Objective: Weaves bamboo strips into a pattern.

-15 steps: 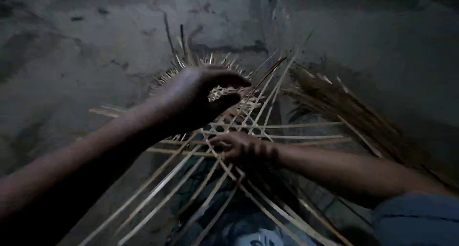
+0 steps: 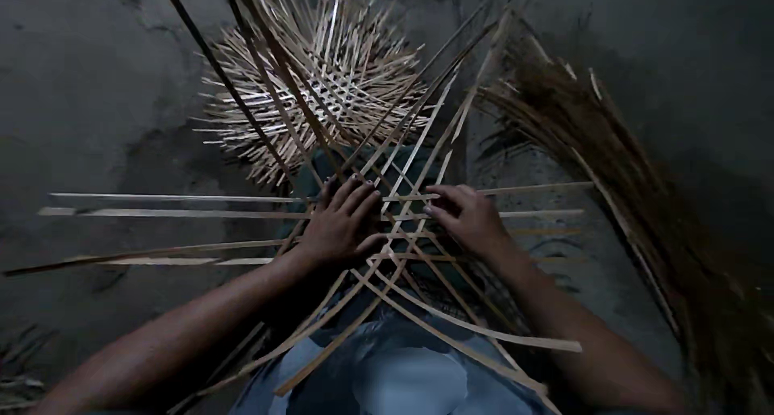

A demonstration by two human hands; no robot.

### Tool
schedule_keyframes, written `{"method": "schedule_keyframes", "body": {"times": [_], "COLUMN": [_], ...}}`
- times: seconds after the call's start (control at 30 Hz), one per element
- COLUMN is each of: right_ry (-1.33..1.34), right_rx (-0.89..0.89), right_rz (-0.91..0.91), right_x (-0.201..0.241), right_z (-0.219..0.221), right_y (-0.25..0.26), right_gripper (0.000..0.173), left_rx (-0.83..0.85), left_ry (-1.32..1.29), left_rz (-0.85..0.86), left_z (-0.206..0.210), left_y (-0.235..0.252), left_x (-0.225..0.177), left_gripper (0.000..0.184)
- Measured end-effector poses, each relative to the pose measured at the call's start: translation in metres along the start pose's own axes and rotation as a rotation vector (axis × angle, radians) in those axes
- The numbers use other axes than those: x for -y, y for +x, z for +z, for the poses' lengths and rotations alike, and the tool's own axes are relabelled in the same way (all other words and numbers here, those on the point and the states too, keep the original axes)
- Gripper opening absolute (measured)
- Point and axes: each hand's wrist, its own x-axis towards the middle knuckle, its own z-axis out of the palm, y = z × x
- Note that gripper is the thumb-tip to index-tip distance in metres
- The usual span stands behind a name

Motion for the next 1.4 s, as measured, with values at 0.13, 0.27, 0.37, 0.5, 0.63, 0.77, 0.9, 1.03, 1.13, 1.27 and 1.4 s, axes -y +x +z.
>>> {"method": "schedule_keyframes", "body": {"times": [0.13, 0.27, 0.37, 0.5, 0.63, 0.77, 0.9, 1.03, 1.13, 1.27, 1.4], "right_ry": [-0.105, -0.111, -0.085, -0.047, -0.104, -0.168, 0.424, 0.668, 0.815, 0.881, 1.106], "right_rx": [0.130, 0.127, 0.171, 0.214, 0.320, 0.369, 0.116, 0.117, 0.251, 0.275, -0.286], "right_rz": [0.084, 0.053, 0.053, 0.050, 0.057, 0.022, 0.252, 0.333, 0.148, 0.150, 0.409], "right_x": [-0.007, -0.008, -0.010, -0.015, -0.011, 0.012, 0.020, 0.026, 0.020, 0.015, 0.020], "right_z": [0.002, 0.009, 0.010, 0.011, 0.005, -0.033, -0.029, -0.010, -0.008, -0.006, 0.019], "right_y": [0.000, 0.005, 0.010, 0.015, 0.019, 0.055, 0.117, 0.149, 0.151, 0.137, 0.127], "right_gripper": [0.049, 0.061, 0.058, 0.057, 0.059, 0.039, 0.041, 0.029, 0.041, 0.040, 0.033], "left_rx": [-0.018, -0.059, -0.112, -0.089, -0.033, -0.065, -0.137, -0.205, -0.153, -0.059, -0.091], "left_ry": [0.031, 0.041, 0.043, 0.021, 0.000, -0.041, -0.086, -0.093, -0.118, -0.170, -0.180], "left_rz": [0.003, -0.018, -0.052, -0.057, -0.040, -0.029, -0.017, 0.006, -0.011, -0.017, -0.007], "left_z": [-0.001, 0.002, 0.007, 0.007, 0.004, 0.002, 0.002, 0.003, 0.001, -0.005, -0.002], "left_y": [0.004, 0.003, 0.003, 0.005, 0.007, 0.008, 0.002, -0.003, -0.003, 0.001, 0.001], "left_x": [0.000, 0.000, 0.002, 0.004, 0.006, 0.004, 0.002, 0.006, 0.008, 0.007, 0.008], "left_gripper": [0.074, 0.074, 0.075, 0.074, 0.074, 0.073, 0.074, 0.071, 0.071, 0.072, 0.071]}}
